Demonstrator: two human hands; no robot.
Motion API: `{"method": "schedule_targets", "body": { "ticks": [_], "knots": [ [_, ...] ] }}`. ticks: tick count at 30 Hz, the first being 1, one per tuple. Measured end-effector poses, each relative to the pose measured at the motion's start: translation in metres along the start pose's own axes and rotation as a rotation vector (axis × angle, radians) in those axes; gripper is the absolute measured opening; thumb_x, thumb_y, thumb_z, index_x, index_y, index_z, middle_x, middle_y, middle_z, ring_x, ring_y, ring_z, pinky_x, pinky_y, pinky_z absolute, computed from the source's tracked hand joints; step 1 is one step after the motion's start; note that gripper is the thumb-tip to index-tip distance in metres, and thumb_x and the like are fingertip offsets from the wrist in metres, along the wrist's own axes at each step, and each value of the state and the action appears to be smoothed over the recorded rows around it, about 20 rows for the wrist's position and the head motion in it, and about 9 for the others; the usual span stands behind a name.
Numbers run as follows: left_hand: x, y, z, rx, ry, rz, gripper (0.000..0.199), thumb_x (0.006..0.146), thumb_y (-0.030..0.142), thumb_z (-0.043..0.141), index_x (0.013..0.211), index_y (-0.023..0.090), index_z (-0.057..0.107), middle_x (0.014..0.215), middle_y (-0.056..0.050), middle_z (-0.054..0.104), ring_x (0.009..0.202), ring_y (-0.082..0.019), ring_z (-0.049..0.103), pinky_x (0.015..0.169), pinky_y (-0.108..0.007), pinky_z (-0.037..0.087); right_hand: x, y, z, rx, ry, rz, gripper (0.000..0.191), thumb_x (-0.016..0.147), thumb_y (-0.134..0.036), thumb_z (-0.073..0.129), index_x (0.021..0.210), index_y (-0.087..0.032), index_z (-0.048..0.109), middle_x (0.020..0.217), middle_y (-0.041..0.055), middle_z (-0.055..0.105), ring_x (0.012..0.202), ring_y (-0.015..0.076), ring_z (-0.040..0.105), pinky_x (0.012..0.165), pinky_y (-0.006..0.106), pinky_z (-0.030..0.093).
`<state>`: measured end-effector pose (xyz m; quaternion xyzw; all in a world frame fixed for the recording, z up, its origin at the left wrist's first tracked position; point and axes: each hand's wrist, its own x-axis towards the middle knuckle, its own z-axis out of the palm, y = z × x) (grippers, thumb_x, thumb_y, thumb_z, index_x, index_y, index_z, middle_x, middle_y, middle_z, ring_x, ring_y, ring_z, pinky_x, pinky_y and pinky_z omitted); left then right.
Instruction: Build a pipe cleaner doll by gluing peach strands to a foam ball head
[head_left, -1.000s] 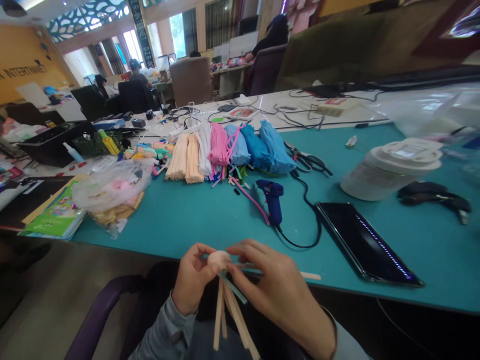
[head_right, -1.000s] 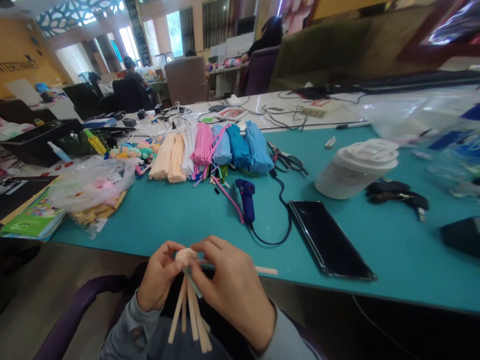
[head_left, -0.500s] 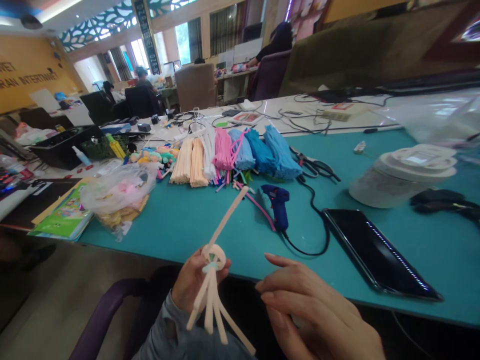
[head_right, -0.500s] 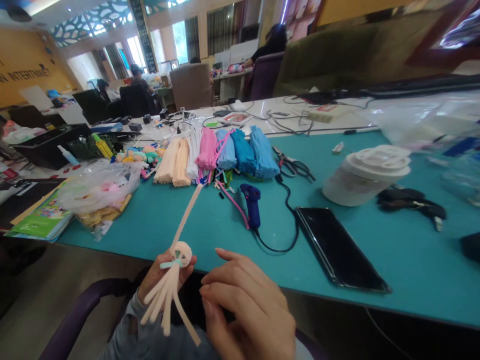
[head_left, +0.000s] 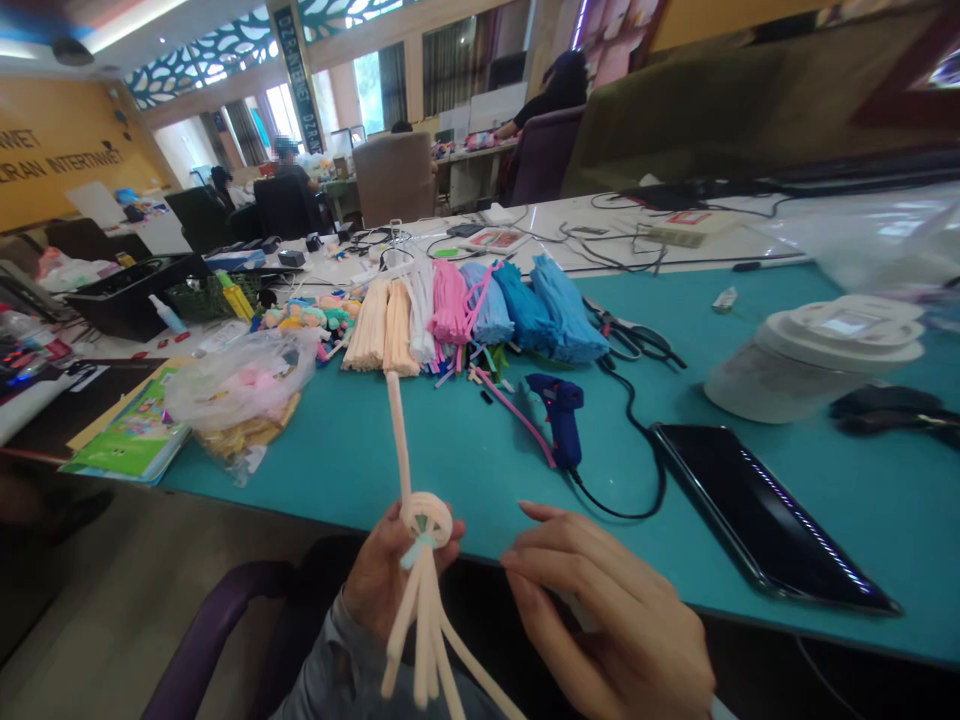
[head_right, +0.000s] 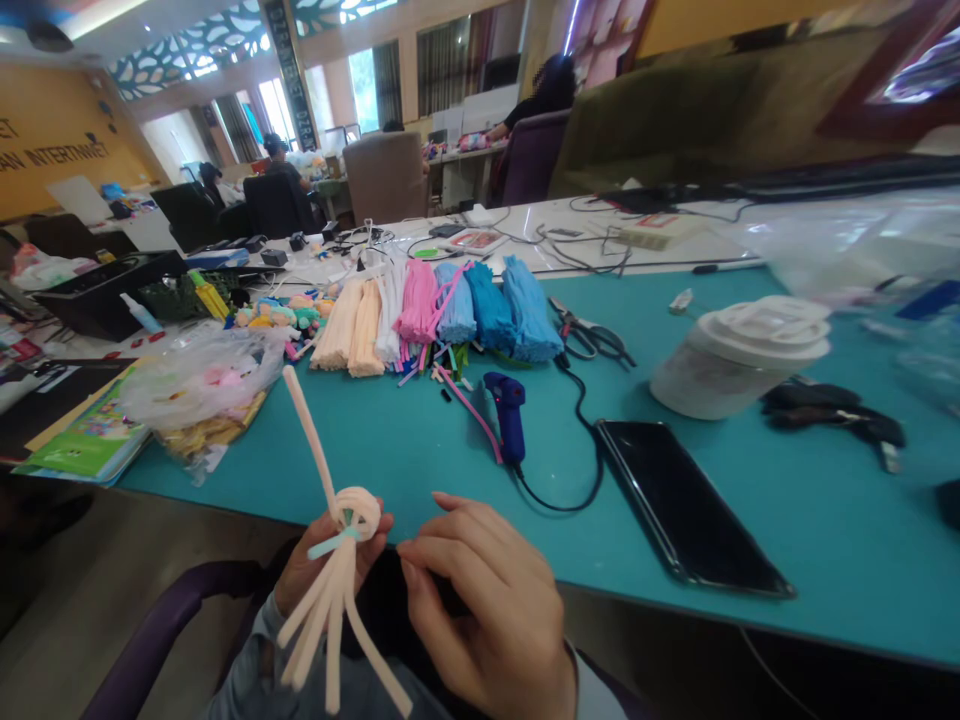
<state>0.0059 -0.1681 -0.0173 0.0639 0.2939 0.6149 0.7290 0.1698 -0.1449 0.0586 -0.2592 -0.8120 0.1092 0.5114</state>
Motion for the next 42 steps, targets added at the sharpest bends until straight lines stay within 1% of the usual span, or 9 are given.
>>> {"method": "schedule_targets", "body": {
  "ticks": [6, 11, 17, 20, 23, 27, 30, 34, 42],
  "knots": [
    [-0.002, 0.005, 0.005, 0.07, -0.02, -0.027, 0.036, 0.055, 0.028, 0.082, 0.086, 0.014, 0.068, 0.086, -0.006, 0.07, 0.07, -0.017, 0.066, 0.063, -0.026, 0.053, 0.0, -0.002, 0.001, -0.01, -0.015, 0.005, 0.02, 0.078, -0.004, 0.053, 0.084, -0.024, 0.057, 0.066, -0.0001, 0.063, 0.059, 0.0141, 0.063, 0.075, 0.036, 0.058],
    [-0.003, 0.005, 0.007, 0.069, -0.029, 0.015, 0.04, 0.049, 0.027, 0.085, 0.082, 0.014, 0.068, 0.085, -0.005, 0.07, 0.07, -0.016, 0.065, 0.067, -0.026, 0.052, 0.0, 0.001, 0.002, -0.003, 0.0, -0.003, 0.017, 0.079, -0.004, 0.054, 0.081, -0.021, 0.058, 0.064, -0.0002, 0.062, 0.057, 0.0132, 0.062, 0.074, 0.034, 0.057],
    [0.002, -0.002, -0.008, -0.006, -0.045, 0.066, 0.041, 0.058, 0.026, 0.081, 0.096, 0.016, 0.07, 0.081, -0.007, 0.072, 0.072, -0.019, 0.066, 0.066, -0.027, 0.052, -0.005, 0.017, -0.001, -0.052, 0.043, 0.041, 0.014, 0.082, -0.009, 0.056, 0.081, -0.023, 0.059, 0.067, 0.0, 0.066, 0.066, 0.0167, 0.066, 0.076, 0.033, 0.055],
    [0.009, 0.0, -0.025, -0.081, -0.057, 0.022, 0.035, 0.066, 0.024, 0.075, 0.099, 0.016, 0.069, 0.091, -0.007, 0.073, 0.079, -0.02, 0.068, 0.075, -0.029, 0.053, -0.008, 0.035, -0.007, -0.085, 0.118, 0.204, 0.012, 0.085, -0.019, 0.056, 0.075, -0.023, 0.059, 0.067, 0.0008, 0.066, 0.074, 0.0197, 0.067, 0.073, 0.031, 0.053],
    [0.019, 0.005, -0.042, -0.097, -0.084, -0.018, 0.03, 0.077, 0.02, 0.063, 0.107, 0.019, 0.067, 0.097, -0.008, 0.073, 0.086, -0.019, 0.069, 0.082, -0.03, 0.052, -0.008, 0.058, -0.014, -0.114, 0.198, 0.435, 0.026, 0.089, -0.032, 0.05, 0.066, -0.022, 0.057, 0.062, 0.0008, 0.063, 0.065, 0.0184, 0.064, 0.062, 0.029, 0.05],
    [0.03, 0.011, -0.053, -0.08, -0.072, -0.005, 0.033, 0.082, 0.023, 0.057, 0.114, 0.018, 0.063, 0.097, -0.008, 0.073, 0.089, -0.018, 0.069, 0.086, -0.028, 0.051, -0.01, 0.09, -0.02, -0.301, 0.162, 0.62, 0.025, 0.085, -0.043, 0.051, 0.08, -0.021, 0.062, 0.075, 0.004, 0.066, 0.071, 0.0203, 0.064, 0.067, 0.032, 0.051],
    [0.035, 0.014, -0.048, -0.072, -0.026, 0.002, 0.03, 0.081, 0.024, 0.058, 0.111, 0.018, 0.064, 0.091, -0.009, 0.074, 0.085, -0.019, 0.07, 0.083, -0.028, 0.053, -0.011, 0.112, -0.02, -0.374, 0.114, 0.676, 0.033, 0.079, -0.043, 0.055, 0.097, -0.017, 0.063, 0.089, 0.0096, 0.066, 0.081, 0.0239, 0.064, 0.073, 0.036, 0.051],
    [0.039, 0.015, -0.037, -0.078, 0.023, 0.001, 0.027, 0.075, 0.018, 0.066, 0.102, 0.016, 0.067, 0.081, -0.007, 0.074, 0.077, -0.019, 0.071, 0.076, -0.026, 0.056, -0.007, 0.135, -0.015, -0.427, 0.042, 0.754, 0.044, 0.073, -0.047, 0.058, 0.1, -0.012, 0.063, 0.091, 0.0143, 0.064, 0.074, 0.0248, 0.063, 0.067, 0.036, 0.051],
    [0.045, 0.009, -0.024, -0.114, 0.057, 0.026, 0.021, 0.076, 0.012, 0.062, 0.096, 0.013, 0.067, 0.085, -0.008, 0.074, 0.075, -0.019, 0.07, 0.074, -0.027, 0.057, 0.012, 0.154, -0.007, -0.474, -0.053, 0.831, 0.03, 0.065, -0.05, 0.062, 0.063, -0.019, 0.062, 0.063, 0.0056, 0.057, 0.058, 0.0228, 0.058, 0.055, 0.033, 0.042]
  ]
}}
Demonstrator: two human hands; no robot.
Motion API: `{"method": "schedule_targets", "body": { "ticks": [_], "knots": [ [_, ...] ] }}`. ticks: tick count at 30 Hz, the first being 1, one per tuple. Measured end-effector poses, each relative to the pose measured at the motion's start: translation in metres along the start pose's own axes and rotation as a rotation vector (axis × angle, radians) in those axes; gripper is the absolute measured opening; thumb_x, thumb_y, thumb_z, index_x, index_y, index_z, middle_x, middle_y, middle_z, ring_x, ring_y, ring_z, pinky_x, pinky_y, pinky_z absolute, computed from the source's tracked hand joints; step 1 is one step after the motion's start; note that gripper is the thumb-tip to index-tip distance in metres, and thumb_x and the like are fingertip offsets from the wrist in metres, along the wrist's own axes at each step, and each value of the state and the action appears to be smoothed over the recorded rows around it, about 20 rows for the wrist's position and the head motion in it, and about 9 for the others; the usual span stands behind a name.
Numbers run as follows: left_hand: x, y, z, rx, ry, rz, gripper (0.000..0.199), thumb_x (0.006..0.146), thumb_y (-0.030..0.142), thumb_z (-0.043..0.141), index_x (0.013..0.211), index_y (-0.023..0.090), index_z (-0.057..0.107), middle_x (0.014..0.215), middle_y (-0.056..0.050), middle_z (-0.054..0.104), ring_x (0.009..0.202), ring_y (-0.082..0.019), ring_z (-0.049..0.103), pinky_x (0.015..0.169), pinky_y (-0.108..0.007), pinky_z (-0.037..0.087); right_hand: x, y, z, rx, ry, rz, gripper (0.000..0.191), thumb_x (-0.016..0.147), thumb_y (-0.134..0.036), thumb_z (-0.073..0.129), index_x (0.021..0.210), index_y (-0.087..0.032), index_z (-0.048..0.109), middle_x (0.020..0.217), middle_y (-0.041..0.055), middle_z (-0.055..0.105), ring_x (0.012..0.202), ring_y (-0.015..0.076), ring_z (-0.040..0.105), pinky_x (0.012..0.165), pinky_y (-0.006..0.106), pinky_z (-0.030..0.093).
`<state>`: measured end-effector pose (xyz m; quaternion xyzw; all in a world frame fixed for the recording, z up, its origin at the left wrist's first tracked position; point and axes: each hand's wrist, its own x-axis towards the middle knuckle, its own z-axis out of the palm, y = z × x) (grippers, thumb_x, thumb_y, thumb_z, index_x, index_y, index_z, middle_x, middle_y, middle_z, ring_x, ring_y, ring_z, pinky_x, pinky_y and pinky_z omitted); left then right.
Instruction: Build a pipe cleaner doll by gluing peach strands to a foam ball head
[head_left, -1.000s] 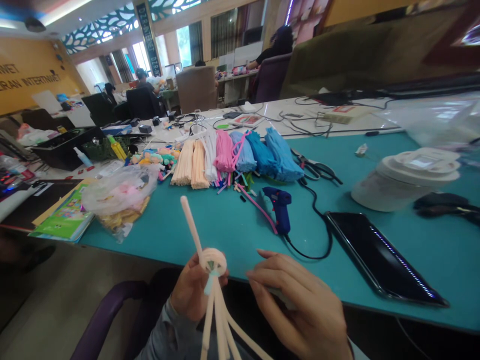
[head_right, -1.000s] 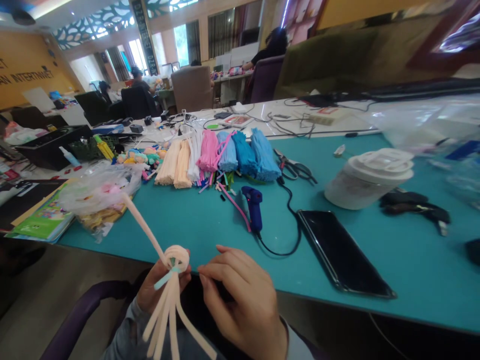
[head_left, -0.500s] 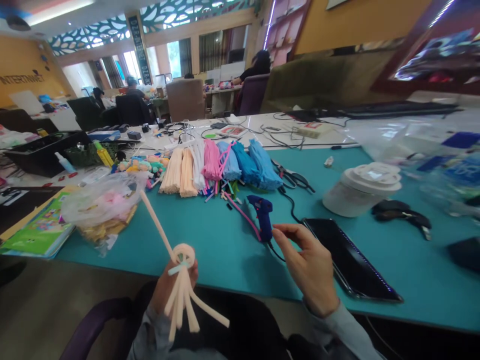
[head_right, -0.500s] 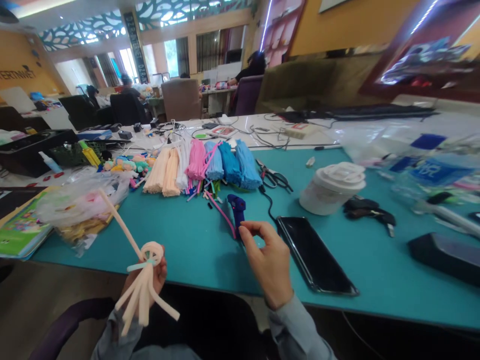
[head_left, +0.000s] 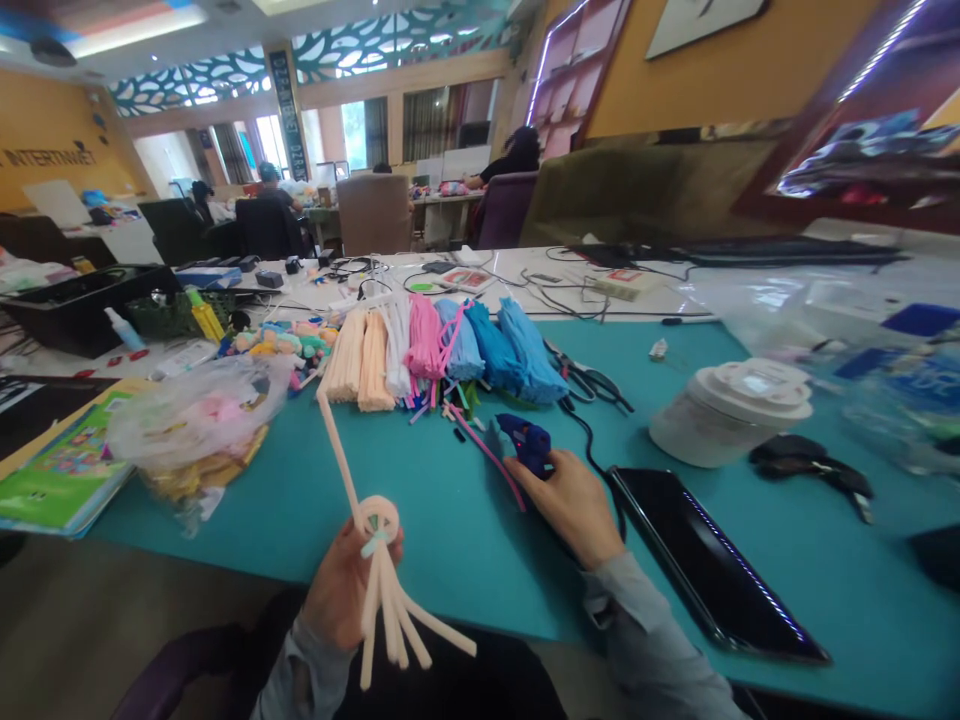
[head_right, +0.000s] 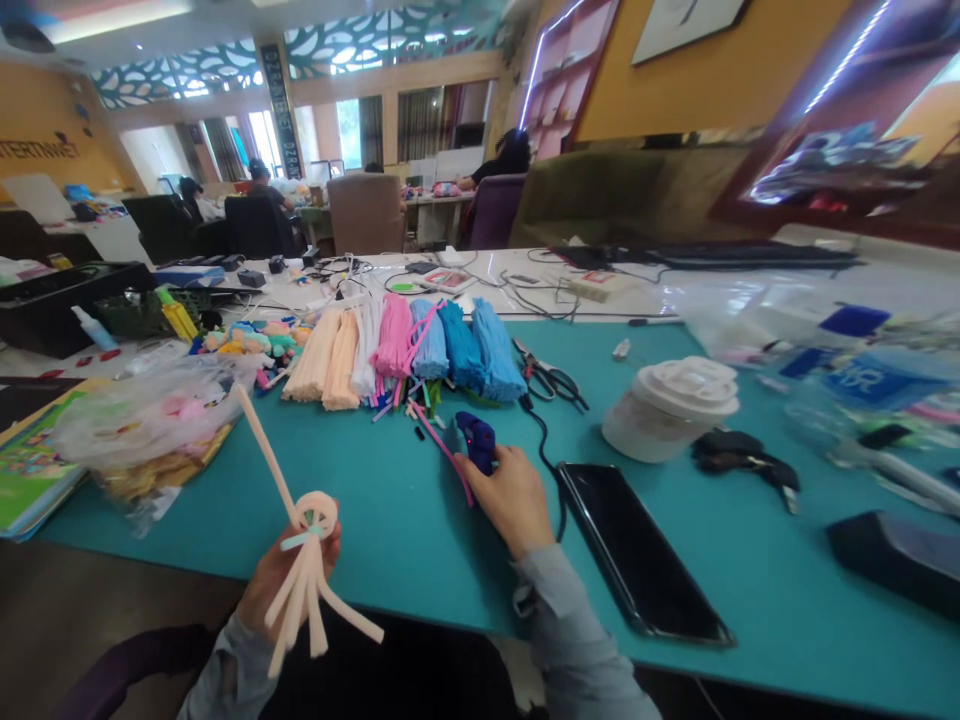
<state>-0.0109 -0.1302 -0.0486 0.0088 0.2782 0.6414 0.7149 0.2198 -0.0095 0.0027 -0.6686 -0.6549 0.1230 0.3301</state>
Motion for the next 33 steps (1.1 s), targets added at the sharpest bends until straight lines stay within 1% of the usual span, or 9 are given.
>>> {"method": "schedule_targets", "body": {
  "ticks": [3, 8, 11, 14, 16, 19, 22, 26, 33],
  "knots": [
    [0.003, 0.0, 0.006, -0.02, 0.008, -0.031, 0.027, 0.075, 0.009, 0.062, 0.102, 0.012, 0.066, 0.084, -0.008, 0.074, 0.075, -0.019, 0.071, 0.073, -0.026, 0.057, 0.0, -0.001, -0.001, 0.03, 0.012, 0.006, 0.024, 0.066, -0.044, 0.06, 0.06, -0.02, 0.06, 0.064, 0.0051, 0.059, 0.061, 0.0224, 0.059, 0.055, 0.031, 0.042],
    [0.01, 0.001, 0.019, -0.045, 0.04, 0.012, 0.013, 0.075, 0.005, 0.061, 0.083, 0.011, 0.069, 0.079, -0.008, 0.073, 0.072, -0.019, 0.071, 0.069, -0.023, 0.057, -0.013, -0.005, -0.005, 0.157, 0.011, -0.021, 0.027, 0.073, -0.041, 0.053, 0.079, -0.017, 0.064, 0.066, 0.0051, 0.064, 0.061, 0.0213, 0.061, 0.054, 0.03, 0.046],
    [0.012, 0.0, 0.025, -0.033, 0.078, 0.036, 0.008, 0.074, 0.005, 0.064, 0.077, 0.011, 0.069, 0.074, -0.008, 0.072, 0.067, -0.018, 0.07, 0.066, -0.024, 0.057, -0.027, -0.015, -0.012, 0.315, -0.071, -0.086, 0.034, 0.08, -0.043, 0.048, 0.09, -0.015, 0.065, 0.061, 0.004, 0.065, 0.053, 0.0181, 0.06, 0.048, 0.027, 0.048],
    [0.013, 0.0, 0.029, -0.024, 0.093, 0.059, 0.009, 0.068, 0.009, 0.072, 0.074, 0.013, 0.068, 0.073, -0.006, 0.072, 0.066, -0.018, 0.069, 0.066, -0.027, 0.057, -0.043, -0.03, -0.024, 0.544, -0.206, -0.205, 0.026, 0.08, -0.043, 0.055, 0.08, -0.018, 0.064, 0.066, 0.005, 0.067, 0.053, 0.0174, 0.06, 0.046, 0.026, 0.048],
    [0.012, -0.001, 0.031, -0.03, 0.087, 0.07, 0.014, 0.061, 0.011, 0.078, 0.071, 0.014, 0.068, 0.072, -0.005, 0.071, 0.067, -0.019, 0.069, 0.067, -0.029, 0.057, -0.051, -0.04, -0.032, 0.549, -0.349, -0.256, 0.018, 0.081, -0.037, 0.058, 0.082, -0.02, 0.064, 0.073, 0.0049, 0.069, 0.062, 0.0191, 0.064, 0.052, 0.026, 0.051],
    [0.012, -0.001, 0.032, -0.018, 0.027, 0.082, 0.022, 0.056, 0.017, 0.083, 0.073, 0.014, 0.069, 0.073, -0.005, 0.072, 0.066, -0.019, 0.068, 0.065, -0.029, 0.055, -0.058, -0.053, -0.039, 0.508, -0.445, -0.396, 0.017, 0.082, -0.036, 0.057, 0.074, -0.022, 0.06, 0.066, 0.0025, 0.066, 0.058, 0.0184, 0.061, 0.052, 0.027, 0.05],
    [0.012, 0.0, 0.033, -0.011, -0.006, 0.077, 0.031, 0.05, 0.023, 0.086, 0.075, 0.014, 0.071, 0.073, -0.004, 0.072, 0.065, -0.017, 0.067, 0.064, -0.027, 0.053, -0.06, -0.058, -0.038, 0.408, -0.469, -0.531, 0.021, 0.082, -0.035, 0.057, 0.066, -0.022, 0.054, 0.059, 0.0002, 0.058, 0.052, 0.0158, 0.056, 0.049, 0.026, 0.047],
    [0.012, 0.0, 0.032, -0.008, 0.061, 0.084, 0.033, 0.045, 0.023, 0.088, 0.072, 0.015, 0.071, 0.07, -0.002, 0.072, 0.064, -0.016, 0.066, 0.063, -0.027, 0.051, -0.063, -0.057, -0.032, 0.347, -0.431, -0.639, 0.019, 0.084, -0.034, 0.056, 0.07, -0.022, 0.053, 0.061, 0.0002, 0.058, 0.054, 0.0153, 0.057, 0.053, 0.025, 0.048],
    [0.012, -0.001, 0.025, 0.003, 0.032, 0.109, 0.036, 0.049, 0.022, 0.087, 0.079, 0.014, 0.069, 0.072, -0.003, 0.07, 0.068, -0.016, 0.064, 0.07, -0.028, 0.047, -0.066, -0.056, -0.026, 0.299, -0.473, -0.667, 0.021, 0.087, -0.034, 0.053, 0.07, -0.021, 0.05, 0.06, -0.0009, 0.055, 0.053, 0.0135, 0.054, 0.051, 0.023, 0.045]
  ]
}}
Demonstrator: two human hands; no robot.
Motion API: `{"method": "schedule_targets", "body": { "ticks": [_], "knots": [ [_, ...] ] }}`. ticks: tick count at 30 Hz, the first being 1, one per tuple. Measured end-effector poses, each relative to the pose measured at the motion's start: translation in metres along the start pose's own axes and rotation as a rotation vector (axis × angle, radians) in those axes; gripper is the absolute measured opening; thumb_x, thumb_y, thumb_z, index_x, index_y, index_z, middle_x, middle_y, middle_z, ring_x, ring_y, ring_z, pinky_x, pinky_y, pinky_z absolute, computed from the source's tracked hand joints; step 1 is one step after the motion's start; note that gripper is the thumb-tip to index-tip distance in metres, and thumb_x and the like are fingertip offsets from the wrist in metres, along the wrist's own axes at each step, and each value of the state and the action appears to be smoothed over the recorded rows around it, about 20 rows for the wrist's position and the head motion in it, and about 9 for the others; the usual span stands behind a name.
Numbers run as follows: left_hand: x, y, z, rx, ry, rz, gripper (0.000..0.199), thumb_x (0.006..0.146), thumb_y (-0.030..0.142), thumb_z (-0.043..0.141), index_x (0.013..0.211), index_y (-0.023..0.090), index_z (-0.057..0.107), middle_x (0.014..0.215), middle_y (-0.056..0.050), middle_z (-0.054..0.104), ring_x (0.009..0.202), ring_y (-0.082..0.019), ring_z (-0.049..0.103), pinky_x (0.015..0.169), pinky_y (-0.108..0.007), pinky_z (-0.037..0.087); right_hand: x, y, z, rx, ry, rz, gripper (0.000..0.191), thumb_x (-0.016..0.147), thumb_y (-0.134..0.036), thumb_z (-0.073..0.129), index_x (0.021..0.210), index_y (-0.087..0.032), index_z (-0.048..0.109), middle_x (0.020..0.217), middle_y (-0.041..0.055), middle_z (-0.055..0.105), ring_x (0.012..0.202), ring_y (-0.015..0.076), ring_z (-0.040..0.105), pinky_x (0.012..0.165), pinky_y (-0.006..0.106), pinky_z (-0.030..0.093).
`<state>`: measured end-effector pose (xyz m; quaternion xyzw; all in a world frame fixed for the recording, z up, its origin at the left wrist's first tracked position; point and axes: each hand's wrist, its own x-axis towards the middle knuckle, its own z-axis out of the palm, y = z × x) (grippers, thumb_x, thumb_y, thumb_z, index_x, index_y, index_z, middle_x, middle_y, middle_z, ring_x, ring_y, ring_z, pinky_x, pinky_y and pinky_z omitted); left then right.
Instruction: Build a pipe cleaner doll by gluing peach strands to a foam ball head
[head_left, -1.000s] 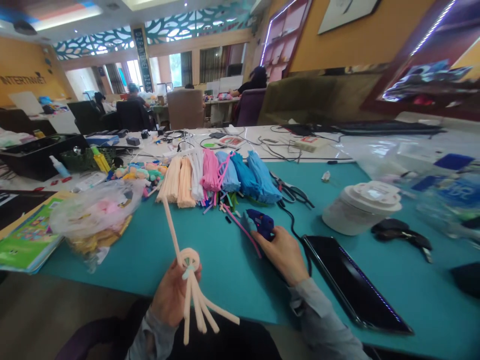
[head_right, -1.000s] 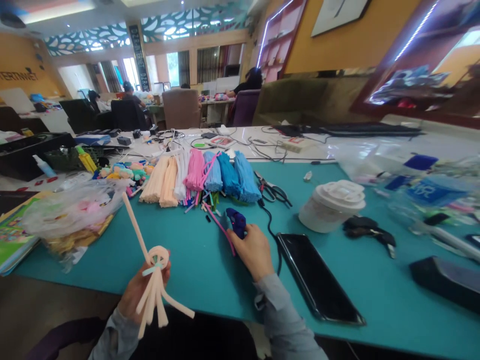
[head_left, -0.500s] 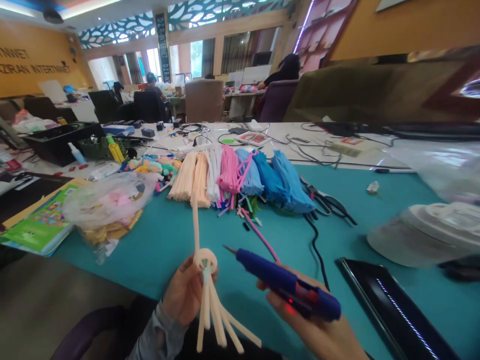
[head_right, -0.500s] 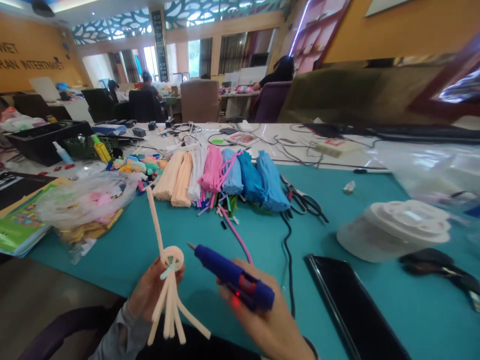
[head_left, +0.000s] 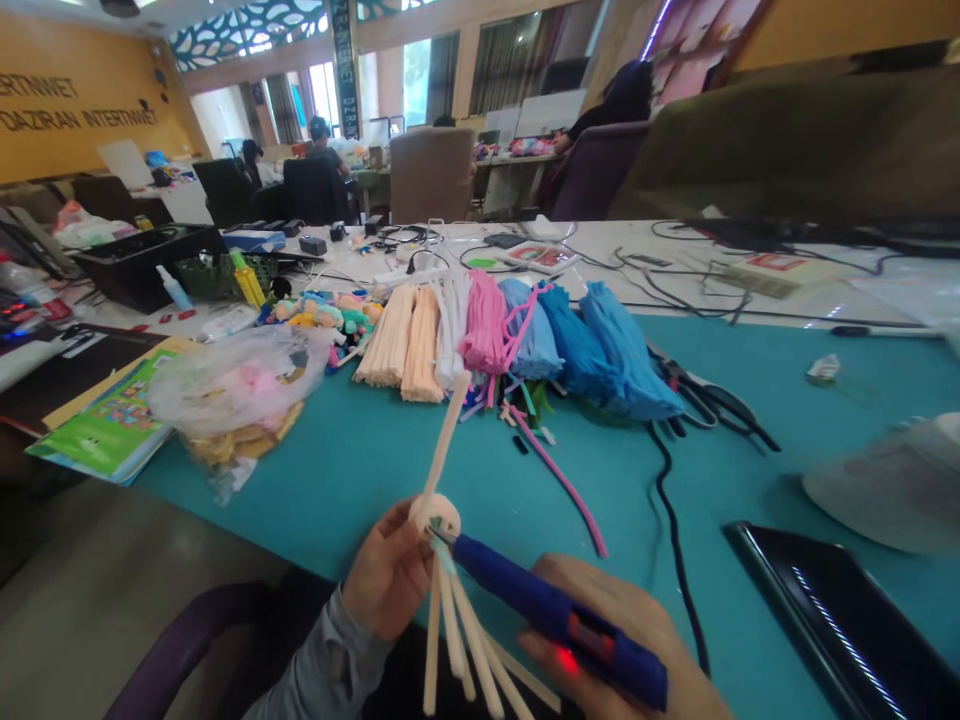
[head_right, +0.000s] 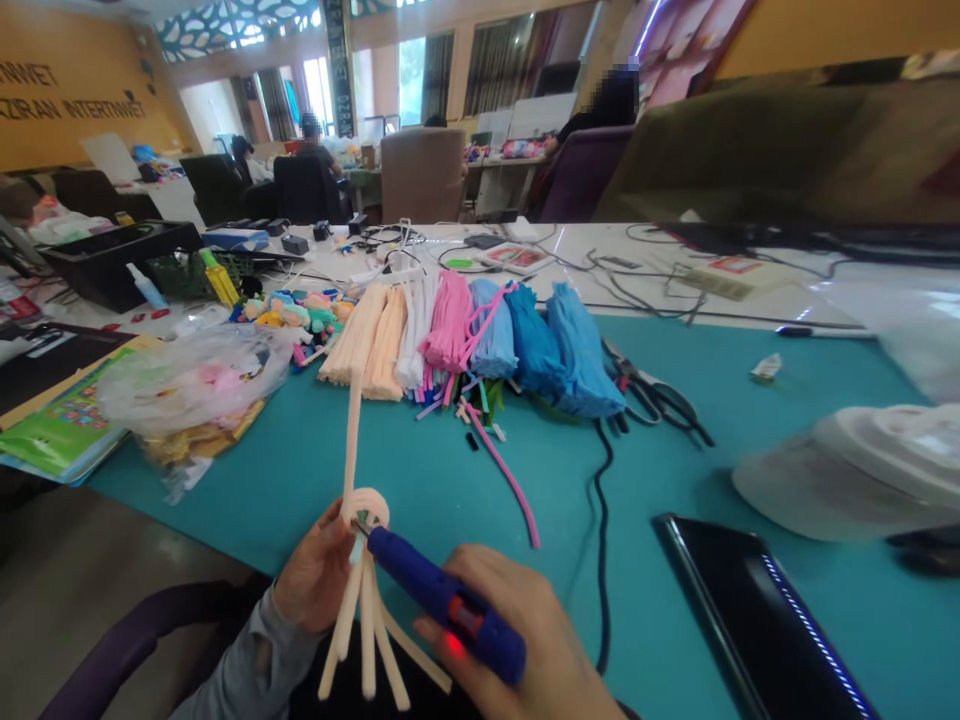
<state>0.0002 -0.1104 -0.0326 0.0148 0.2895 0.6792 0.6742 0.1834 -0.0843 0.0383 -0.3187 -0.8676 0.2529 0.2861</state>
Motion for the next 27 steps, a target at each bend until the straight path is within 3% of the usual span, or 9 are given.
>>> {"method": "schedule_targets", "body": {
  "ticks": [27],
  "knots": [
    [0.0012, 0.0005, -0.0027, 0.033, -0.042, 0.002, 0.034, 0.053, 0.022, 0.085, 0.082, 0.014, 0.068, 0.076, -0.004, 0.07, 0.075, -0.019, 0.066, 0.076, -0.031, 0.048, 0.0023, 0.0013, 0.0034, -0.017, -0.01, 0.0, 0.024, 0.087, -0.035, 0.053, 0.067, -0.022, 0.047, 0.059, -0.0009, 0.054, 0.052, 0.0132, 0.051, 0.048, 0.024, 0.042]
  ]
}}
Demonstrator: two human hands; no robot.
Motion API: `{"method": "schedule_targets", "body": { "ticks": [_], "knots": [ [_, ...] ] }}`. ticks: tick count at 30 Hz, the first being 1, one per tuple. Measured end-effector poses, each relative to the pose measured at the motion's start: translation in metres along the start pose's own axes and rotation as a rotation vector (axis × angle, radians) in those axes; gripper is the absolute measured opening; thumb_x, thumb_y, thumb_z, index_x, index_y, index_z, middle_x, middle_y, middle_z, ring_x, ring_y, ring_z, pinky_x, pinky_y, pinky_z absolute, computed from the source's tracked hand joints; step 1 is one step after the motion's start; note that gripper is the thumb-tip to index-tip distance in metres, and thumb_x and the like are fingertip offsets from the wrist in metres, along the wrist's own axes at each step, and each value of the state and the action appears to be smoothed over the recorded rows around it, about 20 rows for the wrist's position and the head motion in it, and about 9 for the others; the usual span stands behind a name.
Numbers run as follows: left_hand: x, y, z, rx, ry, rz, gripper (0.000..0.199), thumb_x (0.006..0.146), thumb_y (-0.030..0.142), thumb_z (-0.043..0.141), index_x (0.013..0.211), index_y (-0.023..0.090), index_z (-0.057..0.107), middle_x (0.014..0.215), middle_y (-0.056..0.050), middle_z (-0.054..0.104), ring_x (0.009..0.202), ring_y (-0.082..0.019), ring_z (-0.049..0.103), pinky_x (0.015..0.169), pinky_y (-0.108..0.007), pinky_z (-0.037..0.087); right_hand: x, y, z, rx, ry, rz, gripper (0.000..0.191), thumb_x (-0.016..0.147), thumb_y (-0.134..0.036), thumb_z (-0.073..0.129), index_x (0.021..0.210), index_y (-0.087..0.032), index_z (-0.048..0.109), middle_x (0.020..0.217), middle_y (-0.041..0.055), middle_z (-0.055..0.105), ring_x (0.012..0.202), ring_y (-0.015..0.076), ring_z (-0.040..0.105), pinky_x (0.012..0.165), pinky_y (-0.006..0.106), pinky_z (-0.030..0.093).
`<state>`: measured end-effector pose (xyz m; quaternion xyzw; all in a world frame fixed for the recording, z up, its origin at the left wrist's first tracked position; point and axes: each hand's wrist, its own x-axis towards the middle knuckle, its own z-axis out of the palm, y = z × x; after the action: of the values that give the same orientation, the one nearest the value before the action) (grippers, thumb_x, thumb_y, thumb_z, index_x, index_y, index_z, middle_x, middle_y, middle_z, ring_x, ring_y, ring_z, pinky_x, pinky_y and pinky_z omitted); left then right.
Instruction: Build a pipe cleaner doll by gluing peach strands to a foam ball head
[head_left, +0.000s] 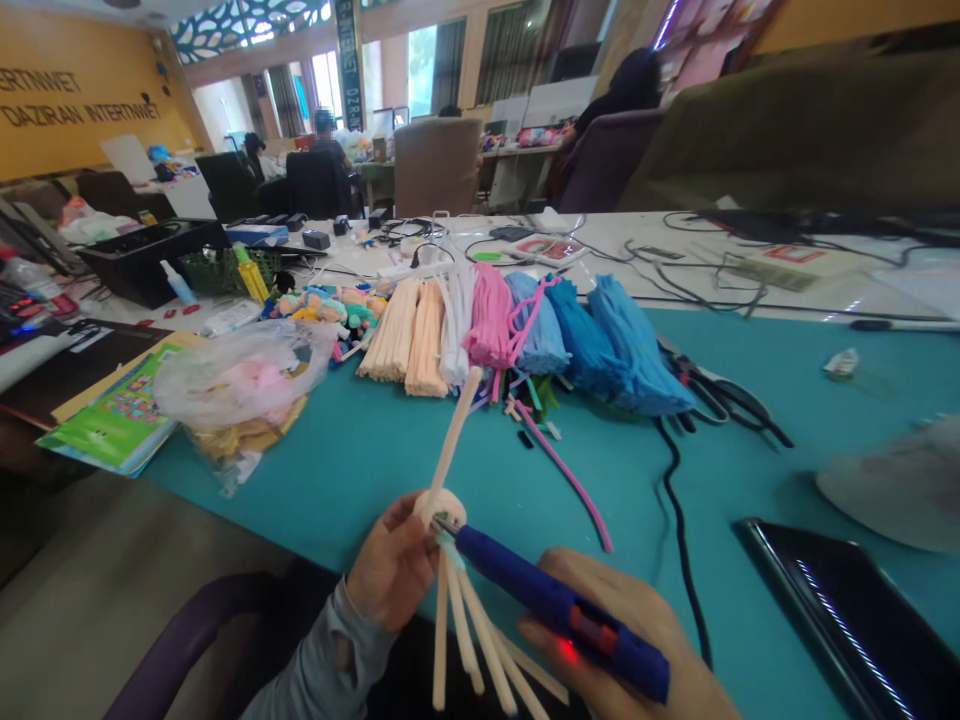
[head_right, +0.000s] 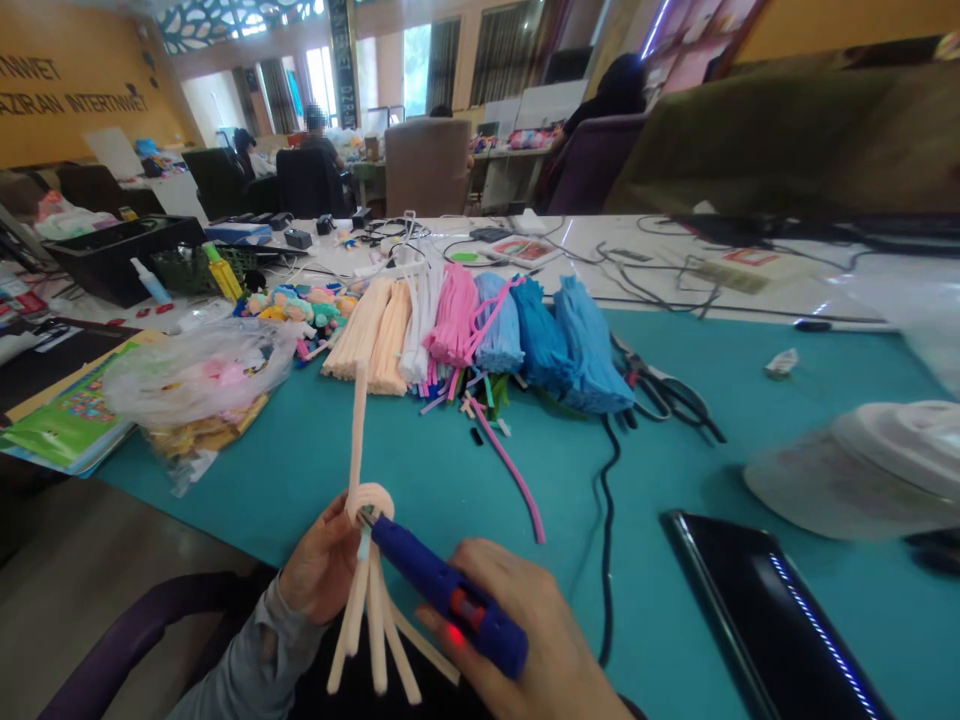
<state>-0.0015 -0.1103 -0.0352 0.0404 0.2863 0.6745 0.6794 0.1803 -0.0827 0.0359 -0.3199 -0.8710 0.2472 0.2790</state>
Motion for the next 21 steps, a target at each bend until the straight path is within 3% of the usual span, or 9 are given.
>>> {"method": "schedule_targets", "body": {
  "ticks": [13, 21],
  "knots": [
    [-0.0003, 0.0007, 0.0005, -0.02, 0.002, -0.009, 0.037, 0.049, 0.022, 0.087, 0.08, 0.014, 0.068, 0.074, -0.003, 0.071, 0.072, -0.018, 0.066, 0.072, -0.029, 0.049, -0.0019, 0.0018, 0.0007, -0.044, 0.019, -0.059, 0.023, 0.089, -0.034, 0.052, 0.069, -0.022, 0.047, 0.058, -0.0016, 0.053, 0.051, 0.0123, 0.053, 0.049, 0.023, 0.043],
    [-0.0005, -0.0003, 0.0, -0.017, -0.006, 0.005, 0.034, 0.054, 0.022, 0.084, 0.082, 0.014, 0.068, 0.075, -0.003, 0.072, 0.072, -0.018, 0.067, 0.072, -0.03, 0.05, -0.0006, 0.0006, 0.0002, -0.043, 0.03, -0.055, 0.024, 0.087, -0.034, 0.053, 0.068, -0.022, 0.046, 0.057, -0.0018, 0.053, 0.049, 0.0124, 0.052, 0.049, 0.022, 0.043]
  ]
}}
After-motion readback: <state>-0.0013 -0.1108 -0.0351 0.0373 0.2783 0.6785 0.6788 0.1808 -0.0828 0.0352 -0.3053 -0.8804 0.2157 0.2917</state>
